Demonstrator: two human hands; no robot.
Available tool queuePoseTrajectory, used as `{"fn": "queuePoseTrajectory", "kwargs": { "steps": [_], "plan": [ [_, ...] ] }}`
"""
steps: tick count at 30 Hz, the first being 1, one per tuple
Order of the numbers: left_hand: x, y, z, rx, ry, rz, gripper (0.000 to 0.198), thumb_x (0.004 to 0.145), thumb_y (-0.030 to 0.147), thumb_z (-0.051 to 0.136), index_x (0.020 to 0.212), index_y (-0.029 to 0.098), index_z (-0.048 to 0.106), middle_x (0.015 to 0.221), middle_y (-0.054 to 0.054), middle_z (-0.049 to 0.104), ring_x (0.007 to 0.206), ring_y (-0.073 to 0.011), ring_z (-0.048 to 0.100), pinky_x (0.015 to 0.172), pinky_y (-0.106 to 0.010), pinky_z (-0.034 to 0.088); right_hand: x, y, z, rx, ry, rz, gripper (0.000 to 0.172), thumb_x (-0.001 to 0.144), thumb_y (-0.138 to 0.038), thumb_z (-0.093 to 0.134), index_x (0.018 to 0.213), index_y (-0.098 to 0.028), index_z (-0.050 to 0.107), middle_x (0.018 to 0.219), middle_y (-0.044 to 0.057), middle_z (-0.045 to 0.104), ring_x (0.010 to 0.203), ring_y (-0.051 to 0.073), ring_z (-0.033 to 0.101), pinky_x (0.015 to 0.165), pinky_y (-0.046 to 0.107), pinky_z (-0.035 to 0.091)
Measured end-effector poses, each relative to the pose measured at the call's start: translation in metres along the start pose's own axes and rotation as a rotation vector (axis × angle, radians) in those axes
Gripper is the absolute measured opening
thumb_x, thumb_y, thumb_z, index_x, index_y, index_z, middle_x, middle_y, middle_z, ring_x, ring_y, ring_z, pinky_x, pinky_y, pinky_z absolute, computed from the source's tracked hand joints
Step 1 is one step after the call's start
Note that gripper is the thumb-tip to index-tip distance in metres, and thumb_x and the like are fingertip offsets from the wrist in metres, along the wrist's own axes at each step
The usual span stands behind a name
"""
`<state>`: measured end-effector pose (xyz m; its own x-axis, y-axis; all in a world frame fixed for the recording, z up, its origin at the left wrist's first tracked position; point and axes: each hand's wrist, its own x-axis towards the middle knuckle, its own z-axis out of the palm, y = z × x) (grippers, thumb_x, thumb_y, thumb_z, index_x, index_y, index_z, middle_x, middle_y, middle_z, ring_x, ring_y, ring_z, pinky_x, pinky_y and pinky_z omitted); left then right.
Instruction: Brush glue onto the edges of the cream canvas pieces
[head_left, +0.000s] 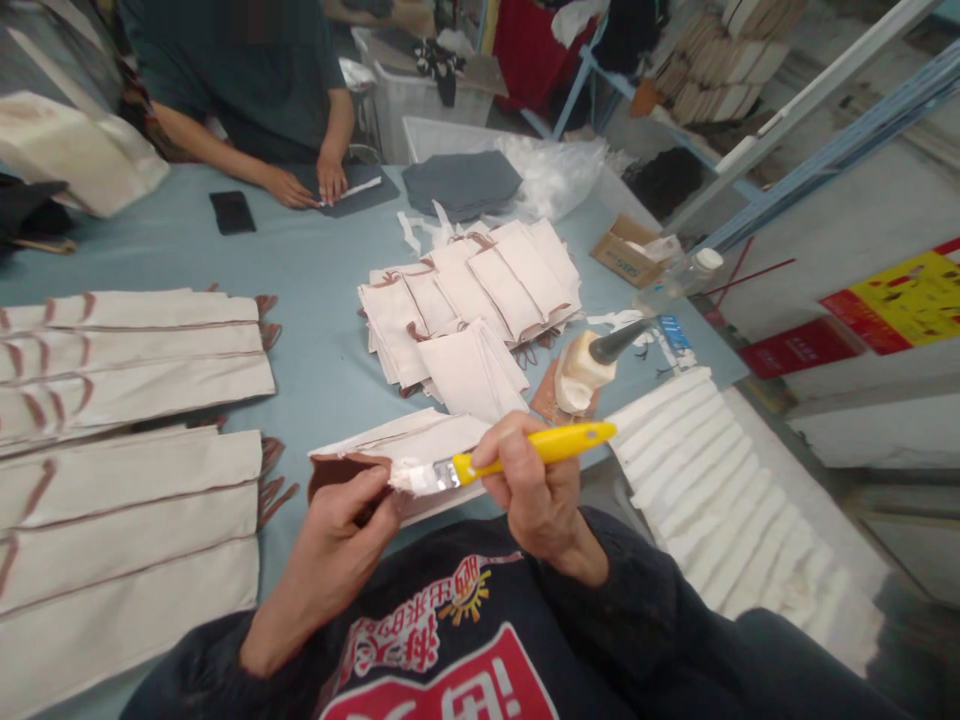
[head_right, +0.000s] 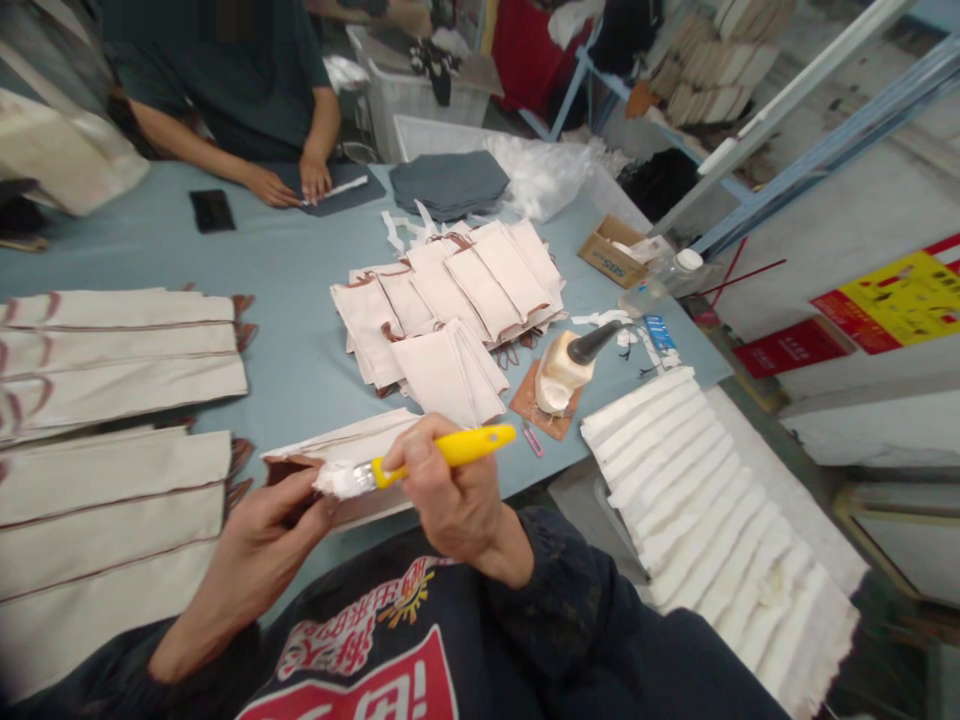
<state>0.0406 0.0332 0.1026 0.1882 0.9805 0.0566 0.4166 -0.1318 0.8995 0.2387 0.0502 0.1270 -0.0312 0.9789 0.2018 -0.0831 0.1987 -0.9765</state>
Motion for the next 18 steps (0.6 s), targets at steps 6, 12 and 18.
{"fn": "queuePoseTrajectory", "kwargs": {
  "steps": [6,12,18],
  "plan": [
    [0.007,0.0,-0.009,-0.339,-0.137,-0.327,0.028,0.087,0.043,0.067,0.092,0.017,0.074,0.077,-0.002,0.069,0.068,-0.0161,0.056,0.059,-0.022,0.044,0.019,-0.008,-0.008,0.104,-0.022,0.006,0.046,0.101,-0.059,0.056,0.074,-0.022,0.059,0.044,-0.013,0.03,0.033,0.005,0.019,0.031,0.017,0.017],
    [0.0,0.008,-0.011,-0.63,-0.301,-0.464,0.04,0.088,0.054,0.073,0.103,0.017,0.075,0.077,-0.001,0.064,0.065,-0.0138,0.051,0.058,-0.021,0.04,0.019,0.002,-0.005,-0.132,-0.038,-0.288,0.036,0.105,-0.045,0.053,0.08,-0.023,0.067,0.053,-0.007,0.052,0.039,0.008,0.042,0.042,0.022,0.041],
    [-0.004,0.011,-0.01,-0.774,-0.319,-0.488,0.033,0.084,0.046,0.082,0.099,0.017,0.077,0.075,-0.001,0.066,0.064,-0.0137,0.055,0.066,-0.024,0.048,0.013,0.002,-0.016,-0.255,-0.027,-0.395,0.031,0.105,-0.041,0.053,0.086,-0.025,0.071,0.06,-0.003,0.062,0.047,0.012,0.054,0.049,0.028,0.047]
  ]
}}
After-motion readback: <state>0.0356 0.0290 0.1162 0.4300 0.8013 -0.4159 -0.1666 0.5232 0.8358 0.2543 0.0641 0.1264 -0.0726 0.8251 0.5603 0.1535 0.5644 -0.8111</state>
